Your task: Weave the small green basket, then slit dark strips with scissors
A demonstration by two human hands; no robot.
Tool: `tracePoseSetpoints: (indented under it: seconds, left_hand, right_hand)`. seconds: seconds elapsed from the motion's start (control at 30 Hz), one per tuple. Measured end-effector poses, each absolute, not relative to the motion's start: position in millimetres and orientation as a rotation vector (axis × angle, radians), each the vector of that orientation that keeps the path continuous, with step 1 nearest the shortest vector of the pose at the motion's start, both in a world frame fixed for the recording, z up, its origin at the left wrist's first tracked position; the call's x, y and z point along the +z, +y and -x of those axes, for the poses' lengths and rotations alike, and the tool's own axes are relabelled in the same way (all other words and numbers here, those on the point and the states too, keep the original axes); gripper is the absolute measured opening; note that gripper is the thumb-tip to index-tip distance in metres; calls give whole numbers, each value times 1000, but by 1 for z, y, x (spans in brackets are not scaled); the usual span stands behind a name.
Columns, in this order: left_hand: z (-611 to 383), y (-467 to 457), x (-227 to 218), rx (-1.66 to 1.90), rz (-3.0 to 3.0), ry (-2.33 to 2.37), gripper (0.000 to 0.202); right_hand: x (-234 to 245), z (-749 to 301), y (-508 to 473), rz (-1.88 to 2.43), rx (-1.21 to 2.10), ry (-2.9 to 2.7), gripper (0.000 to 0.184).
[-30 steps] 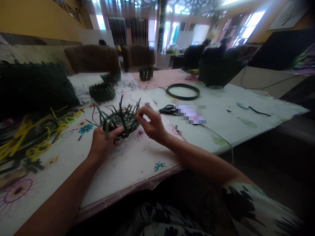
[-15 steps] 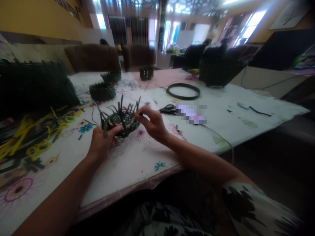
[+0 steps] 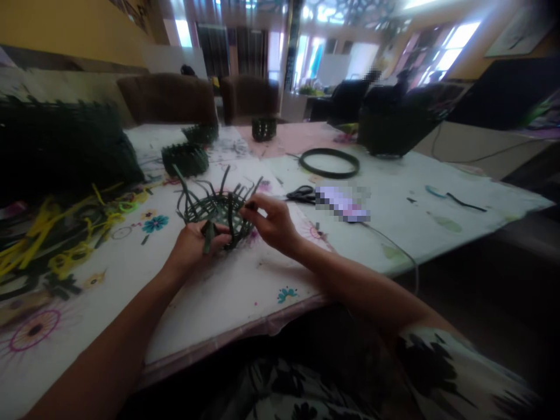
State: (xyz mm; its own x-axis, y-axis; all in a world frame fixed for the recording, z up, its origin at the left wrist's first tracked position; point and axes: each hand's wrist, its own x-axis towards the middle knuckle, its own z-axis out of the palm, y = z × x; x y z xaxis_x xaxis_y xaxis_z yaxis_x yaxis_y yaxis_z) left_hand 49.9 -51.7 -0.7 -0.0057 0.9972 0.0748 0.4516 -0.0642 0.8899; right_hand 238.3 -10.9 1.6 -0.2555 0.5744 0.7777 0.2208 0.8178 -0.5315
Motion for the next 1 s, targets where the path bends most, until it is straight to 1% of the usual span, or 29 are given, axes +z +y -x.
tracePoseSetpoints:
  seconds: [0.13, 0.2, 0.3, 0.37, 0.43, 0.53, 0.57, 0.67, 0.73, 0.83, 1.0]
  left_hand:
    - [-51, -51, -6, 1071, -1555, 1485, 30]
    - [-53, -51, -7, 1117, -1462, 1467, 30]
    - [-55, -52, -8, 1213, -1327, 1433, 29]
    - [-54, -52, -7, 1270, -1247, 1416, 28]
    - [-53, -50, -6, 1322, -1159, 1404, 29]
    - [-48, -47, -4, 1380, -1074, 1366, 30]
    - [-47, -46, -3, 1391, -1061, 1355, 31]
    - [-42, -44, 0, 1410, -1018, 1339, 32]
    - [-40, -44, 1, 1411, -997, 1338, 32]
    - [-39, -44, 2, 1408, -969, 1341, 31]
    - [-44, -46, 0, 1409, -927, 1325, 31]
  right_hand:
    - [3, -238, -11, 719, 196, -1847, 28]
    - [4, -238, -12, 807, 141, -1821, 27]
    - [5, -239, -12, 883, 210, -1740, 21]
    - [3, -239, -11, 877, 246, -1686, 24]
    - [0, -239, -9, 869, 200, -1760, 19]
    - [-7, -236, -6, 852, 121, -2027, 8]
    - [-10, -235, -5, 843, 113, -2098, 7]
    - [-18, -231, -5, 852, 102, -2198, 35]
    - [-21, -229, -6, 885, 79, -2243, 44]
    - [-24, -228, -6, 927, 42, -2287, 43]
    - [-33, -224, -1, 952, -31, -2311, 33]
